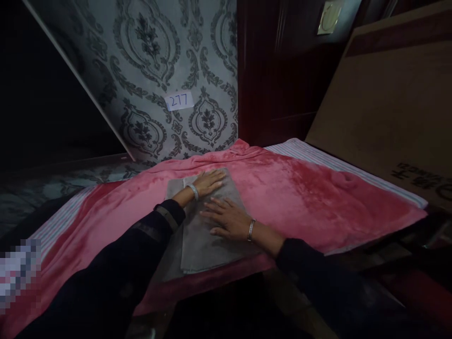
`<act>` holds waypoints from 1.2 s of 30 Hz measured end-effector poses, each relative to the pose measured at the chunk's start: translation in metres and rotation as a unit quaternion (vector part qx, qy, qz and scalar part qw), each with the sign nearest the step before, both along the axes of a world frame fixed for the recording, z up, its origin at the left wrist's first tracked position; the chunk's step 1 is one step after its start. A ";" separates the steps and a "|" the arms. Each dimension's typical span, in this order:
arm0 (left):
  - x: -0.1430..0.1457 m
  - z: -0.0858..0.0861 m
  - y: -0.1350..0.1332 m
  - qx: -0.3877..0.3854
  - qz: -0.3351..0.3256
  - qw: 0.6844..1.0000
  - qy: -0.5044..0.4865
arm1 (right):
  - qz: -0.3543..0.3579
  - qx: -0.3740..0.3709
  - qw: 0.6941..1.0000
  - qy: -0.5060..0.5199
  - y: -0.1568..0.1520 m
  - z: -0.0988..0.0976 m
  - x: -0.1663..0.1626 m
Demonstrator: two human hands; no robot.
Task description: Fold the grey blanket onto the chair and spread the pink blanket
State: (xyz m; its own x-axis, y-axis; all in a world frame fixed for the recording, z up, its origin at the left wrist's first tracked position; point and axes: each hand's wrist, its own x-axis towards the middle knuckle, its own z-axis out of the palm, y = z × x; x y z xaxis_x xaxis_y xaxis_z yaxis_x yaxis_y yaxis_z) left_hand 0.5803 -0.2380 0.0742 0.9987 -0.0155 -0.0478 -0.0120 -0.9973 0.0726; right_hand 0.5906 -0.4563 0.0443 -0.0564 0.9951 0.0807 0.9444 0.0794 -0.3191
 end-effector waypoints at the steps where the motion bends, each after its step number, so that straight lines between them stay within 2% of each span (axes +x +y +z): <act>1: 0.006 -0.006 -0.003 0.005 0.000 1.000 0.007 | 0.002 -0.009 1.000 -0.007 0.003 -0.006 0.002; 5: 0.013 -0.038 -0.001 0.009 0.019 1.000 0.002 | 0.009 -0.012 1.000 -0.005 0.002 -0.027 -0.009; 8: 0.011 -0.049 0.004 0.000 0.014 1.000 -0.008 | 0.022 0.000 1.000 0.021 -0.010 -0.031 -0.023; 13: 0.010 -0.046 0.005 0.003 0.016 1.000 0.001 | 0.044 -0.002 0.996 0.071 -0.033 -0.026 -0.040; 17: 0.008 -0.044 0.001 0.010 0.020 1.000 -0.004 | 0.034 -0.018 0.994 0.102 -0.047 -0.028 -0.054; 19: 0.006 -0.043 -0.003 0.017 0.043 0.999 -0.013 | 0.025 -0.023 0.994 0.108 -0.051 -0.030 -0.060; 22: -0.002 -0.035 -0.010 0.024 0.126 0.992 -0.012 | 0.009 -0.025 0.995 0.099 -0.054 -0.032 -0.066; 25: -0.018 -0.025 -0.015 0.023 0.188 0.982 0.004 | -0.004 -0.026 0.996 0.081 -0.054 -0.032 -0.068; 29: -0.059 -0.018 -0.022 0.015 0.189 0.982 0.027 | -0.019 -0.024 0.997 0.069 -0.053 -0.029 -0.070; 33: -0.111 -0.029 -0.031 0.005 0.119 0.993 0.009 | -0.046 -0.010 0.997 0.057 -0.045 -0.022 -0.075; 36: -0.140 -0.046 -0.035 -0.001 0.109 0.994 -0.010 | -0.064 0.006 0.998 0.025 -0.037 -0.023 -0.086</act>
State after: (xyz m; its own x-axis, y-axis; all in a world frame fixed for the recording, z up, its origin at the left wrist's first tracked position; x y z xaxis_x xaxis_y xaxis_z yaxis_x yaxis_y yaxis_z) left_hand 0.4403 -0.2733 0.0285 0.9792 0.2007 -0.0281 0.2023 -0.9764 0.0756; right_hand 0.5048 -0.4929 0.0208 0.0748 0.9929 0.0924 0.9301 -0.0361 -0.3656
